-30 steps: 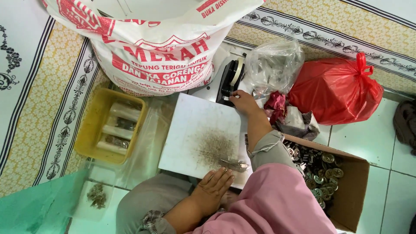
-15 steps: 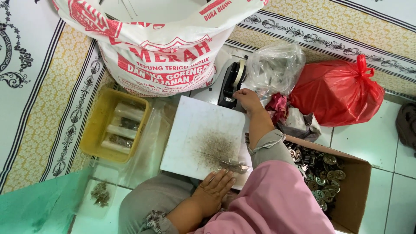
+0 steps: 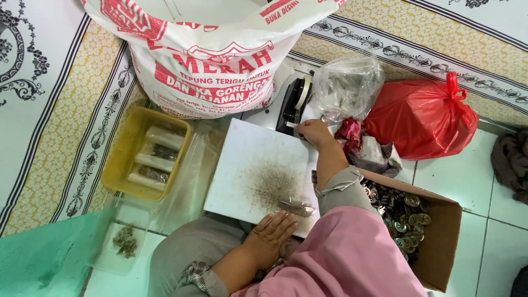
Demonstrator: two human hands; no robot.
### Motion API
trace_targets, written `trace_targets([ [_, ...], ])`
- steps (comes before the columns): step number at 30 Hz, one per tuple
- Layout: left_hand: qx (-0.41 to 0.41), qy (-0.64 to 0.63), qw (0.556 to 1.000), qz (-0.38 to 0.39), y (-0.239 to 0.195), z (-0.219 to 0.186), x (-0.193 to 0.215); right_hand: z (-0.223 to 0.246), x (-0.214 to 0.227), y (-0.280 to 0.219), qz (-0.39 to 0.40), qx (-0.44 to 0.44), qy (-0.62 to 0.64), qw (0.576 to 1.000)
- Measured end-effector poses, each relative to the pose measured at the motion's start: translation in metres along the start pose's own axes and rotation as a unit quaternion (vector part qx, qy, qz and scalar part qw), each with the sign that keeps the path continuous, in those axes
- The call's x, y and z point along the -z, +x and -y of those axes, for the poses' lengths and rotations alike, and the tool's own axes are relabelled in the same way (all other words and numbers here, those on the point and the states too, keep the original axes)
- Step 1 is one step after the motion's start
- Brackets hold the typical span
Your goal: Sorting small metal components from a cardboard box and placing them onto a white board for inspection or assembly.
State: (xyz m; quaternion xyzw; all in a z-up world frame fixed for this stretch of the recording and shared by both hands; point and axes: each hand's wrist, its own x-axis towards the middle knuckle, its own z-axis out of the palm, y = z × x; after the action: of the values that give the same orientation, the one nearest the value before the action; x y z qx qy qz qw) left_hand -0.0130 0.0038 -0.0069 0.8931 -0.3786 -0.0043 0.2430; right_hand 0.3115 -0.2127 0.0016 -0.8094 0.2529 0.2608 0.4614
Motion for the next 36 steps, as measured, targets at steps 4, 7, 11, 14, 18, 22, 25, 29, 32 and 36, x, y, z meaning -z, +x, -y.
trace_targets([
  [4, -0.005, 0.016, 0.999, 0.031, -0.002, 0.001, -0.005, -0.001, -0.001, 0.001, 0.012, 0.010, -0.040, 0.999],
  [7, -0.006, 0.018, 1.000, 0.010, 0.000, 0.000, 0.004, -0.011, -0.004, 0.017, 0.012, 0.025, -0.142, 0.989],
  [11, -0.003, 0.011, 1.000, 0.004, 0.001, -0.001, 0.008, -0.021, -0.008, 0.030, 0.006, 0.031, -0.187, 0.982],
  [14, -0.002, -0.045, 0.999, -0.002, 0.005, -0.002, 0.018, -0.018, -0.009, 0.027, -0.007, 0.029, -0.214, 0.976],
  [18, -0.001, -0.055, 0.998, -0.015, 0.005, -0.002, 0.019, -0.010, -0.008, 0.021, -0.011, 0.009, -0.218, 0.976],
  [22, 0.000, -0.052, 0.999, 0.000, 0.006, -0.001, 0.019, -0.017, -0.010, 0.032, -0.005, 0.013, -0.278, 0.960],
  [25, -0.001, -0.030, 0.999, 0.012, 0.005, 0.000, 0.012, -0.021, -0.010, 0.041, -0.001, 0.018, -0.303, 0.953],
  [29, -0.005, 0.005, 1.000, 0.020, 0.000, 0.000, 0.007, -0.028, -0.011, 0.047, 0.010, 0.026, -0.325, 0.945],
  [32, -0.004, 0.003, 1.000, 0.007, 0.000, 0.000, 0.001, -0.019, -0.006, 0.031, -0.025, 0.040, -0.376, 0.925],
  [36, -0.008, 0.050, 0.999, -0.011, -0.005, 0.000, -0.013, -0.014, 0.008, -0.021, -0.088, -0.009, -0.346, 0.934],
])
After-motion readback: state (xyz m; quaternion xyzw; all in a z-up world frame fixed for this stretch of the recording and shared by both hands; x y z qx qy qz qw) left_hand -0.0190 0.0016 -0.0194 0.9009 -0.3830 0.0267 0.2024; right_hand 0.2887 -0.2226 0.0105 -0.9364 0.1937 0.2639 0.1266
